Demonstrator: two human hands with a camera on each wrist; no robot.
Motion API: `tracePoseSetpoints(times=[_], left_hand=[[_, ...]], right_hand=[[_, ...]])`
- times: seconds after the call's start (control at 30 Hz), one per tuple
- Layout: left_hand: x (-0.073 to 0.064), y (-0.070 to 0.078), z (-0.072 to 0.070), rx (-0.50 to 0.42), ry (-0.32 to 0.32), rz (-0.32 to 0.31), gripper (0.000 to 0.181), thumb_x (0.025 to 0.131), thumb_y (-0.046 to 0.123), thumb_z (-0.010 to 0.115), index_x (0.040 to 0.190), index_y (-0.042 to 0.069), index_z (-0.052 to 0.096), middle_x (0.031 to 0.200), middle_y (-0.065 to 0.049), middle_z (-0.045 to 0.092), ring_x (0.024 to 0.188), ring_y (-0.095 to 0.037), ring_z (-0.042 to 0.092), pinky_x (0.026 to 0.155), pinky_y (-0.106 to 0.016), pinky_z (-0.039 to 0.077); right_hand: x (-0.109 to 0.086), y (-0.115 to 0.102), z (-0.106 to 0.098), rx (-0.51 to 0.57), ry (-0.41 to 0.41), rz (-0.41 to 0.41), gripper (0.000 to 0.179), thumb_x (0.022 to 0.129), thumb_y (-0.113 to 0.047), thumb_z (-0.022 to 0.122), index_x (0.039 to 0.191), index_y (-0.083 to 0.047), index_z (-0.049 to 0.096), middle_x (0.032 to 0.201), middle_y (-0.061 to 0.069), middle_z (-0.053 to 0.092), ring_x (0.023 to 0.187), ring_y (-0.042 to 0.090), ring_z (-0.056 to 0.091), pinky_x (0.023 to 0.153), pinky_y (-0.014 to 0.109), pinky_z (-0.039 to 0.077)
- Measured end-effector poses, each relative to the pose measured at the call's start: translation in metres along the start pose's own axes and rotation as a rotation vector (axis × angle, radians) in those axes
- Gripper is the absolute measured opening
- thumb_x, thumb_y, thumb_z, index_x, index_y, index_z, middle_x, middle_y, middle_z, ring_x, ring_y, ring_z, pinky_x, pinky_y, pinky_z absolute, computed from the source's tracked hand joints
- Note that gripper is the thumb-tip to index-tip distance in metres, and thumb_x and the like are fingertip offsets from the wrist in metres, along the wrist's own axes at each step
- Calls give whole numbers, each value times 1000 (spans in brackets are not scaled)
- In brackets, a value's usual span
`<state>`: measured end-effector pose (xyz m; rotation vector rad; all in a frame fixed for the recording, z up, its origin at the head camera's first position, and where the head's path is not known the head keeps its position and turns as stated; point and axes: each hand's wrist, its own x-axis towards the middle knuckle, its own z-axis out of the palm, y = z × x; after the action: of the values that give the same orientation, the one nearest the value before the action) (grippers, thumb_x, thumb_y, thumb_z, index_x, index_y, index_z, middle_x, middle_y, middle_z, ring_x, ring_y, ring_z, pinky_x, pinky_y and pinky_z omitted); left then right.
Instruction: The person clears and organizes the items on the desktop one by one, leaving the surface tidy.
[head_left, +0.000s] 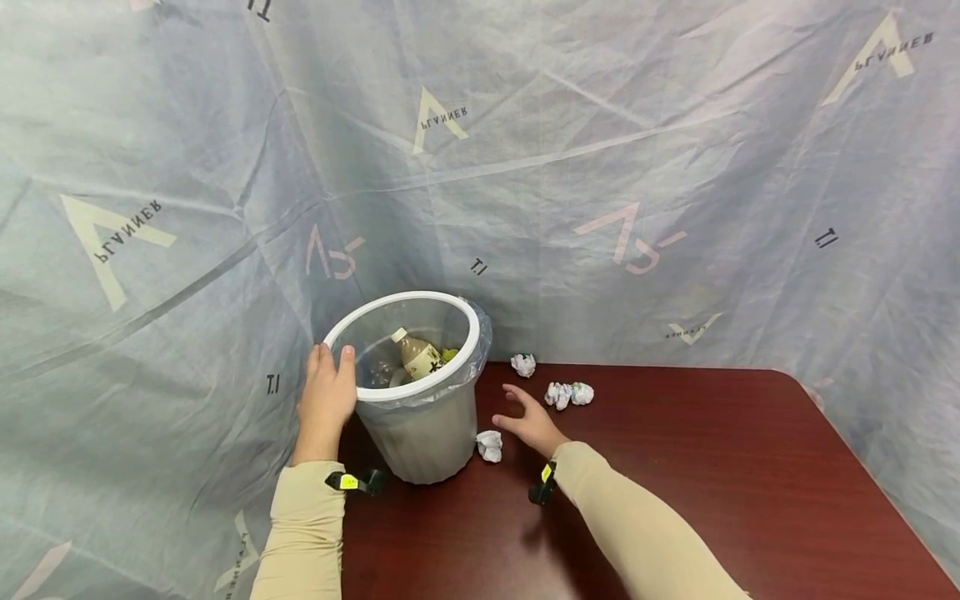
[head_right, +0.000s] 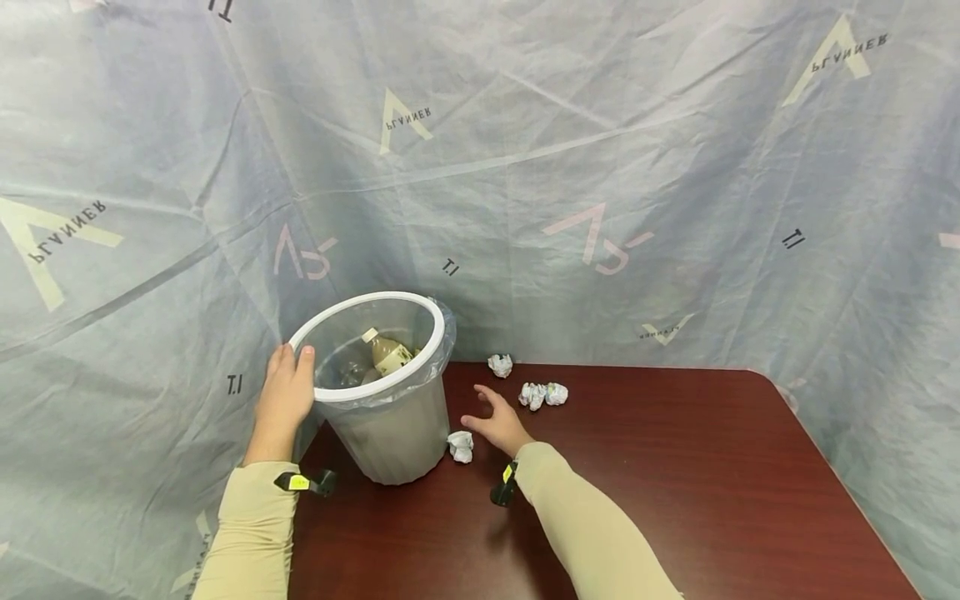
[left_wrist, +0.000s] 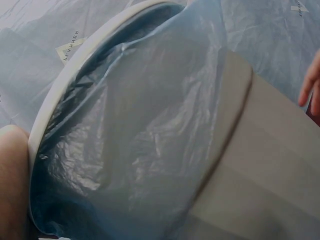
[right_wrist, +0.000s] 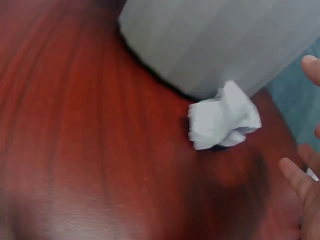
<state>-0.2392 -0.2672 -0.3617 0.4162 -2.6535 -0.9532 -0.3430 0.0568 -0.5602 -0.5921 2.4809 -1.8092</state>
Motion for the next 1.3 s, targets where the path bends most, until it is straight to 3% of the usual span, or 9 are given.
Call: tracePoseSetpoints(times=[0.47, 0.8, 0.9, 1.1, 1.3], left_hand=[[-3, 2, -2, -2, -5, -9, 86, 102, 67, 13, 163, 7, 3, 170, -15, 0, 149, -50, 17, 104, -81, 16], [-4, 3, -2, -7, 1, -9, 85, 102, 66, 13, 163, 8, 3, 170, -14, 0, 150, -49, 16, 105, -80, 15], [-4, 4, -2, -9, 2, -9, 84, 103, 66, 13, 163, 8, 3, 170, -15, 0, 150, -49, 16, 105, -81, 14], [-4, 3, -2, -10, -2, -12, 84, 103, 66, 13, 163, 8, 4, 170, -14, 0, 150, -49, 16, 104, -81, 15], [-3, 3, -2, -8, -5, -10, 84, 103, 65, 13, 163, 7, 4, 170, -15, 0, 150, -49, 16, 104, -82, 15]], right_hand=[[-17, 22, 27, -64, -165, -58, 84, 83, -19, 85, 154, -8, 41, 150, 28, 44, 132, 43, 49, 105, 56, 42], [-22, 28, 37, -223, -142, -90, 87, 76, -17, 90, 151, -8, 46, 147, 15, 49, 135, 34, 47, 108, 53, 41], [-23, 27, 38, -235, -129, -90, 75, 77, -10, 88, 144, -7, 54, 138, 14, 55, 125, 32, 55, 101, 50, 47], [-25, 26, 39, -327, -88, -126, 30, 77, 2, 81, 103, -11, 74, 101, 3, 67, 91, 18, 61, 81, 35, 51], [-23, 26, 39, -306, -44, -110, 26, 79, 1, 79, 100, -14, 75, 97, 0, 69, 87, 16, 61, 78, 35, 51]])
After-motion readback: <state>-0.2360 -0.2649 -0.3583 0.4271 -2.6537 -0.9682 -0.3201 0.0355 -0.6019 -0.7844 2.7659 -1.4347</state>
